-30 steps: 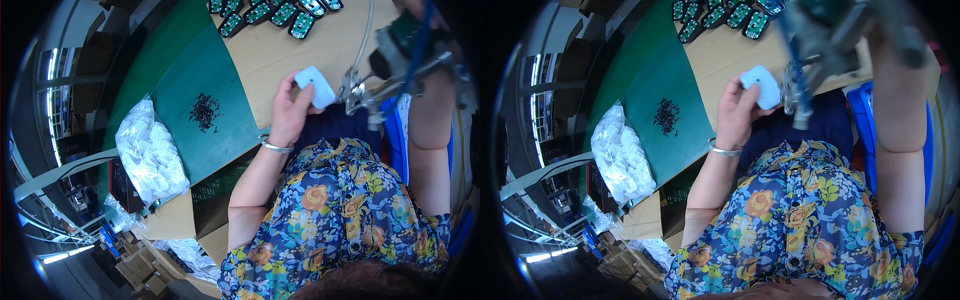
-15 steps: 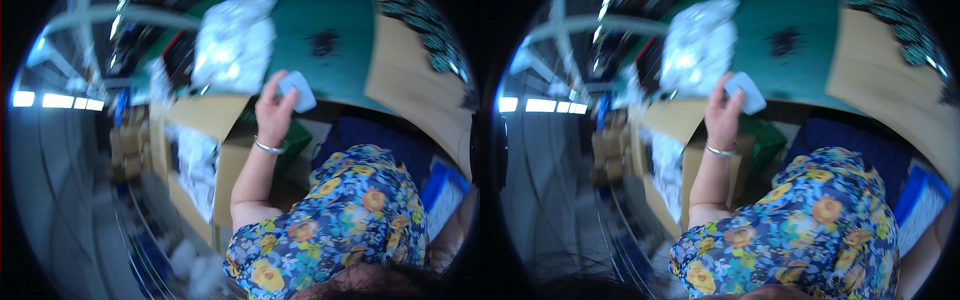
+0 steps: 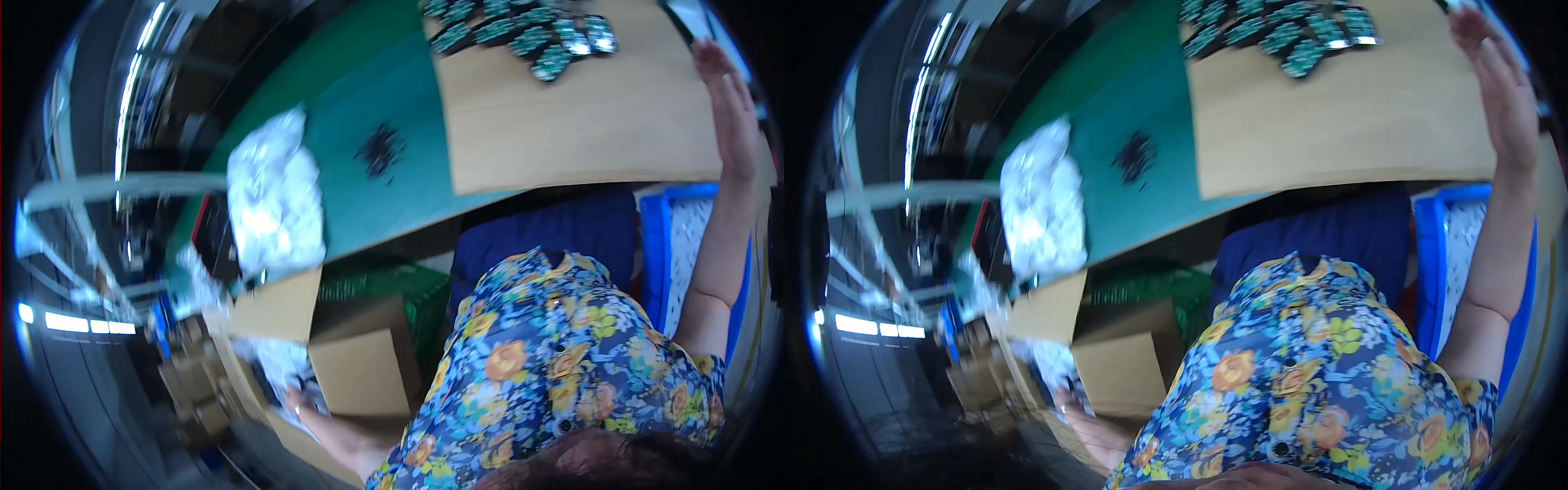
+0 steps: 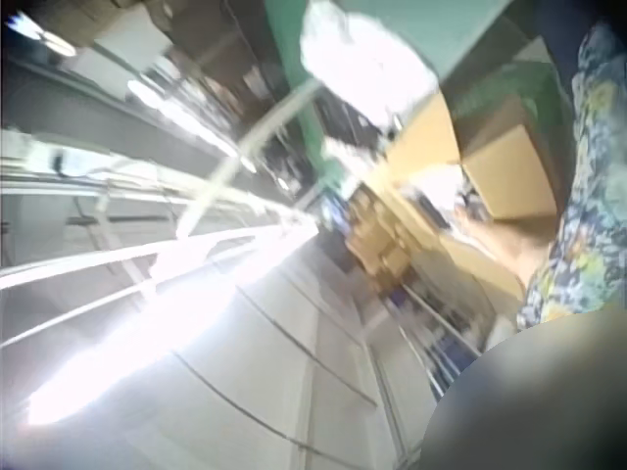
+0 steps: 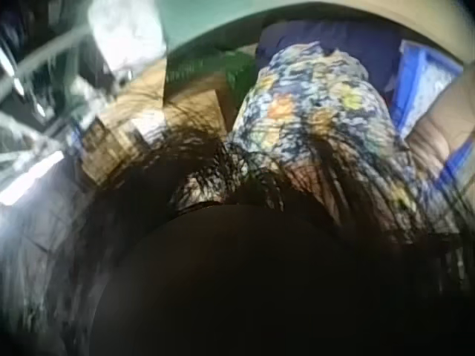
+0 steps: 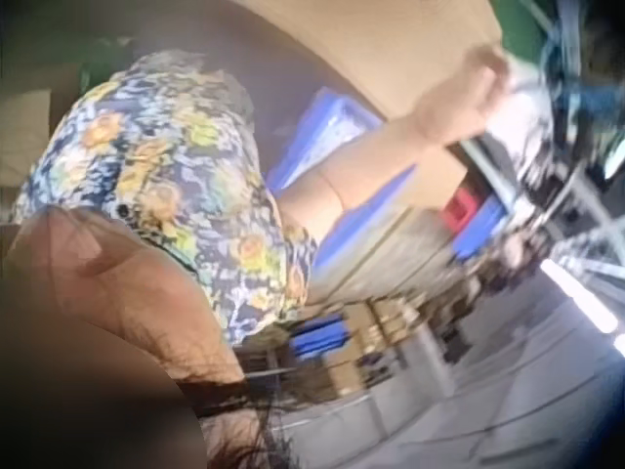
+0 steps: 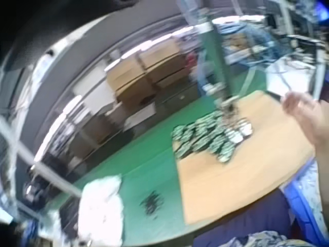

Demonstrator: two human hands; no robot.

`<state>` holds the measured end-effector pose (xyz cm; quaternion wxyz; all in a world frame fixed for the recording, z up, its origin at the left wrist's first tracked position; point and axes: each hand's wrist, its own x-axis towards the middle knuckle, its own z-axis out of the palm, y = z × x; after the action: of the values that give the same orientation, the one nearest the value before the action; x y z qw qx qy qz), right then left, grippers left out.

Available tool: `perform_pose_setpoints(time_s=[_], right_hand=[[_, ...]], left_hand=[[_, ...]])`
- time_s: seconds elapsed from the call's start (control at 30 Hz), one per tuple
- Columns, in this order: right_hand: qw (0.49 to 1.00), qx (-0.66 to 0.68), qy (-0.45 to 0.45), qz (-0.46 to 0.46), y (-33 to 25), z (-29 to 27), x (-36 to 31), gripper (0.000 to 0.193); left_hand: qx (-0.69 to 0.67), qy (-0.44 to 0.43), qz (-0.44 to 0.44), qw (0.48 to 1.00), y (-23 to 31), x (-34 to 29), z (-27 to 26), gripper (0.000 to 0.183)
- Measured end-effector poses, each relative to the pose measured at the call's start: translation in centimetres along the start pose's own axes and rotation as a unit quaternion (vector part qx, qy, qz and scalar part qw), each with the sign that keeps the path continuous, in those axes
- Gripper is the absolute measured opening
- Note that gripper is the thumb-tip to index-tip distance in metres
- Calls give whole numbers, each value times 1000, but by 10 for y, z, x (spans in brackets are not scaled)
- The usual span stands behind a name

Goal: The person assembles small electronic devices by inserting white plastic components into black circuit board housings. They use a pneumatic tool to secure the parts and place the finished units on a cardboard sheet. The person also moves a blue bin of components and adjusts the cardboard sheet on the workbench.

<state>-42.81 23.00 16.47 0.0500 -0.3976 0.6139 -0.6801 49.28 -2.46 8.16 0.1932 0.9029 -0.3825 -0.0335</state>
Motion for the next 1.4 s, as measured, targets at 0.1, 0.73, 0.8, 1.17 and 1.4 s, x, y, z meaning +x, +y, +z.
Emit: perform_pose_setpoints(time_s=[0.1, 0.73, 0.8, 1.17, 1.4], right_hand=[[990, -70, 96, 72, 21, -45, -59, 36], [797, -183, 461, 345, 62, -71, -360, 23], [780, -249, 422, 390, 81, -74, -382, 23], [792, -368, 181, 452, 121, -45, -360, 18], [789, -346, 61, 505, 104, -36, -354, 23]], left_hand=[[150, 228, 165, 948, 134, -50, 0, 42], [-145, -317, 743, 572, 530, -541, 201, 57], [-130, -404, 706, 567, 535, -531, 196, 58], [-140, -861, 276, 403, 403, -470, 102, 67], [-53, -962, 139, 230, 382, -524, 118, 69]])
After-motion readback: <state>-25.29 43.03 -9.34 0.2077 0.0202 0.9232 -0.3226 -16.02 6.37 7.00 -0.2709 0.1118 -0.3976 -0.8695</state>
